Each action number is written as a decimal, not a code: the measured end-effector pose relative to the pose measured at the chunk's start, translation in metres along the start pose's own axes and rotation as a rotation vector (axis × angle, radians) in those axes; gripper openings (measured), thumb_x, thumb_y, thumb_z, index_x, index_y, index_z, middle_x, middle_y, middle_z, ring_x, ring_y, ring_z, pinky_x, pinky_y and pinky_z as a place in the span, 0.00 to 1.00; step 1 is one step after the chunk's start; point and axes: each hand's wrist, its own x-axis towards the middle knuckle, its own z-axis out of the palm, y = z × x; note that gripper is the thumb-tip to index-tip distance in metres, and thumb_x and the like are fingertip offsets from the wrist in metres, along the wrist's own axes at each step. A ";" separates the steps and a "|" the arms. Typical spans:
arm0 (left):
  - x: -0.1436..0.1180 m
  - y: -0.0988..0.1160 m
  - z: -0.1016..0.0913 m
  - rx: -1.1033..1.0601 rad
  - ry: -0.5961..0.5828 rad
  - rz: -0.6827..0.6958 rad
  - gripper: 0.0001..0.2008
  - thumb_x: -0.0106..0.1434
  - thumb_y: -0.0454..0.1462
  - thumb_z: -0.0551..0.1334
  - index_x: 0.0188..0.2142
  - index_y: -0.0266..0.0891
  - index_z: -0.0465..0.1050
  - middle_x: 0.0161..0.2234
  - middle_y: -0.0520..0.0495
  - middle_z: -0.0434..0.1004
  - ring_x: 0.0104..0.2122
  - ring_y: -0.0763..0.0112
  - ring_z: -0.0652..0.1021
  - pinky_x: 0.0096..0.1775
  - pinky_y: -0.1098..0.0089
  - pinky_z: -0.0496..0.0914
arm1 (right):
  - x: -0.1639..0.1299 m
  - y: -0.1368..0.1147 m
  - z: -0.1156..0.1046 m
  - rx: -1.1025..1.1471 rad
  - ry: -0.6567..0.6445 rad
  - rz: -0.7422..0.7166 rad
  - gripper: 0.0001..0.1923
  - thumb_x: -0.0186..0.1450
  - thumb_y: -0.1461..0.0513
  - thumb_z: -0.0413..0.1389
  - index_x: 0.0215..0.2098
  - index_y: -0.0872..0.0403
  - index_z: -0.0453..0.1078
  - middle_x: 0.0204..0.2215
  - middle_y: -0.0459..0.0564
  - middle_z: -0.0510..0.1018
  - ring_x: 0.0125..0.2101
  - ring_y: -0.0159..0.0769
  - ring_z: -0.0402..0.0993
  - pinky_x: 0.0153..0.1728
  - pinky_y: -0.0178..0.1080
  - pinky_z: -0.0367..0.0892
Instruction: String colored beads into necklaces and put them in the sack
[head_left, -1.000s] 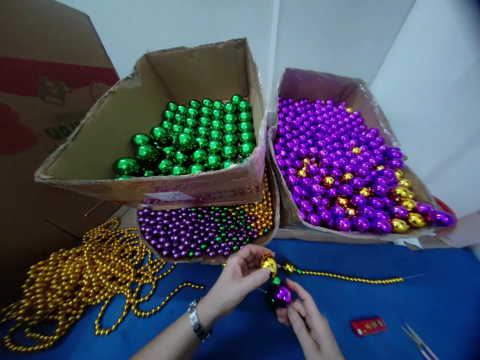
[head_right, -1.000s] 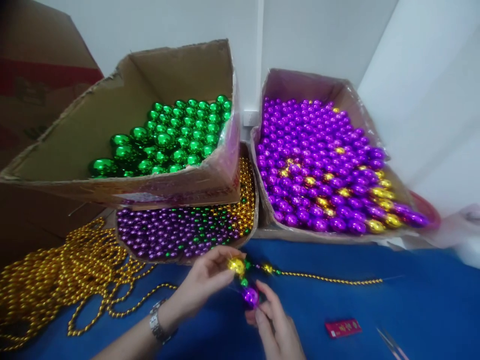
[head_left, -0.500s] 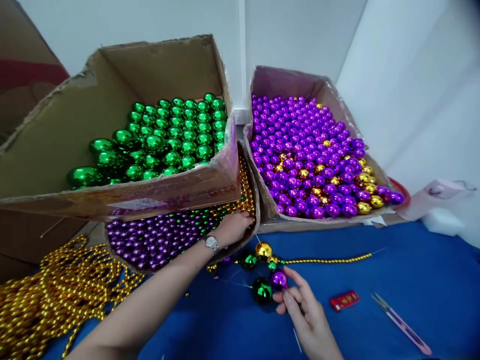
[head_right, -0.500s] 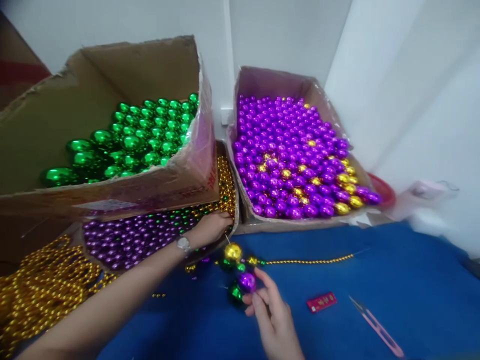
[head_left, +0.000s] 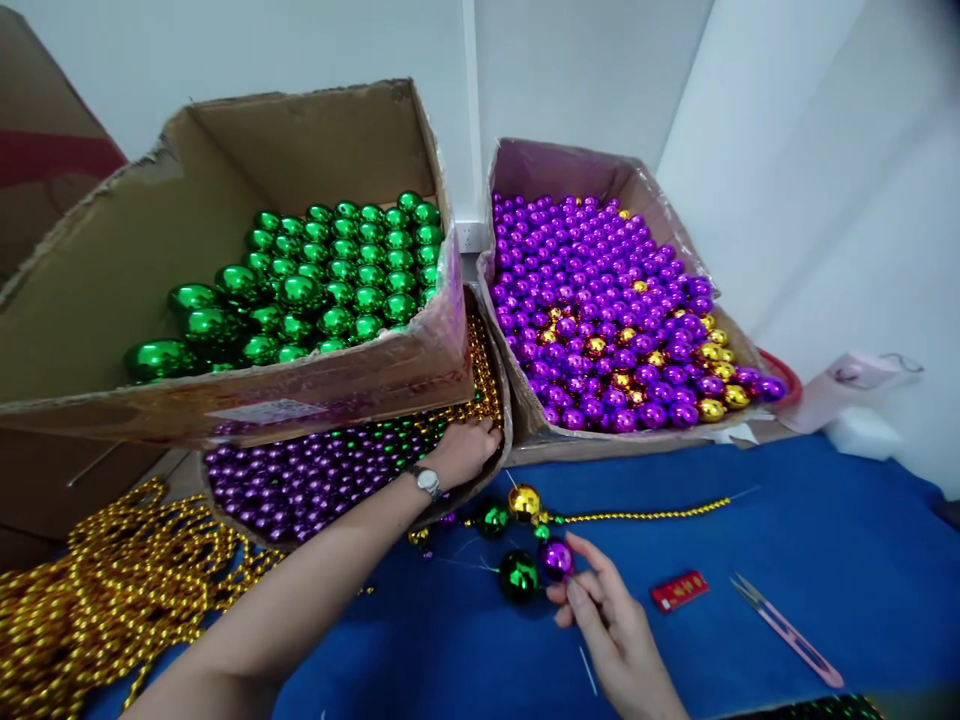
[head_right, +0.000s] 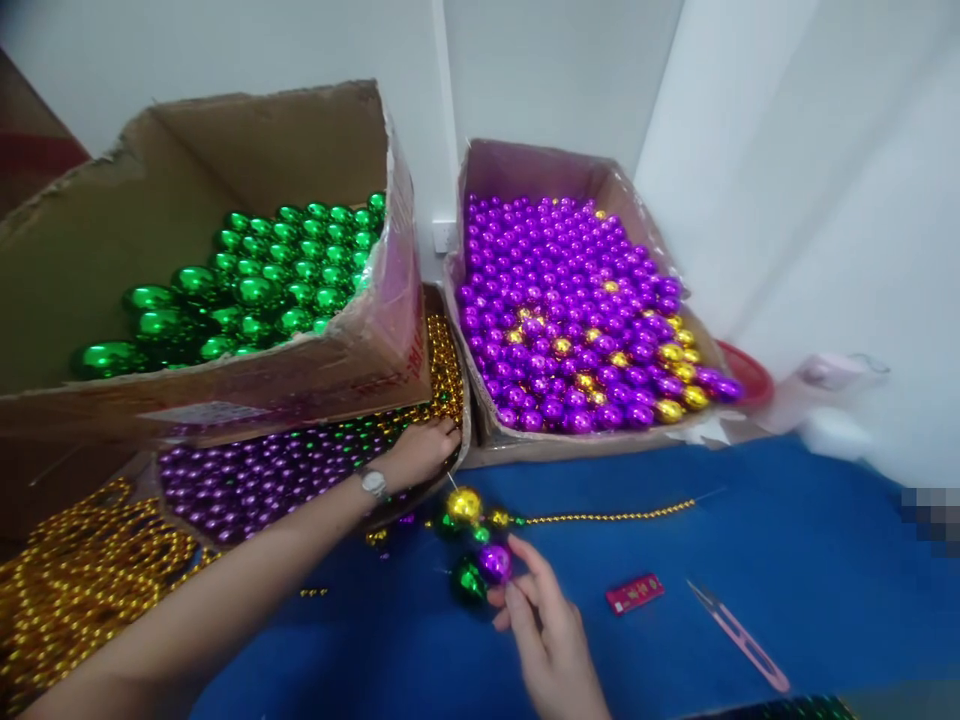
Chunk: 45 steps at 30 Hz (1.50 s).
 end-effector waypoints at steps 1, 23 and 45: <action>-0.001 0.001 -0.002 -0.047 0.027 -0.015 0.10 0.54 0.26 0.58 0.34 0.36 0.72 0.37 0.40 0.72 0.39 0.58 0.74 0.39 0.63 0.68 | 0.000 -0.001 0.000 -0.002 0.003 0.002 0.24 0.70 0.53 0.43 0.62 0.51 0.49 0.31 0.47 0.77 0.30 0.33 0.75 0.35 0.34 0.67; -0.078 -0.010 -0.049 -0.506 0.360 -0.315 0.13 0.64 0.39 0.55 0.45 0.39 0.73 0.42 0.46 0.78 0.41 0.64 0.77 0.45 0.65 0.70 | -0.001 -0.012 0.011 -0.008 0.074 0.071 0.27 0.68 0.49 0.45 0.61 0.51 0.55 0.30 0.48 0.78 0.29 0.34 0.75 0.33 0.33 0.68; -0.041 0.009 -0.019 -0.204 0.130 -0.056 0.10 0.65 0.35 0.52 0.42 0.38 0.70 0.40 0.41 0.74 0.43 0.62 0.72 0.45 0.61 0.66 | -0.002 -0.011 0.011 -0.041 0.123 0.042 0.27 0.68 0.48 0.44 0.60 0.53 0.56 0.25 0.47 0.76 0.27 0.34 0.75 0.32 0.33 0.69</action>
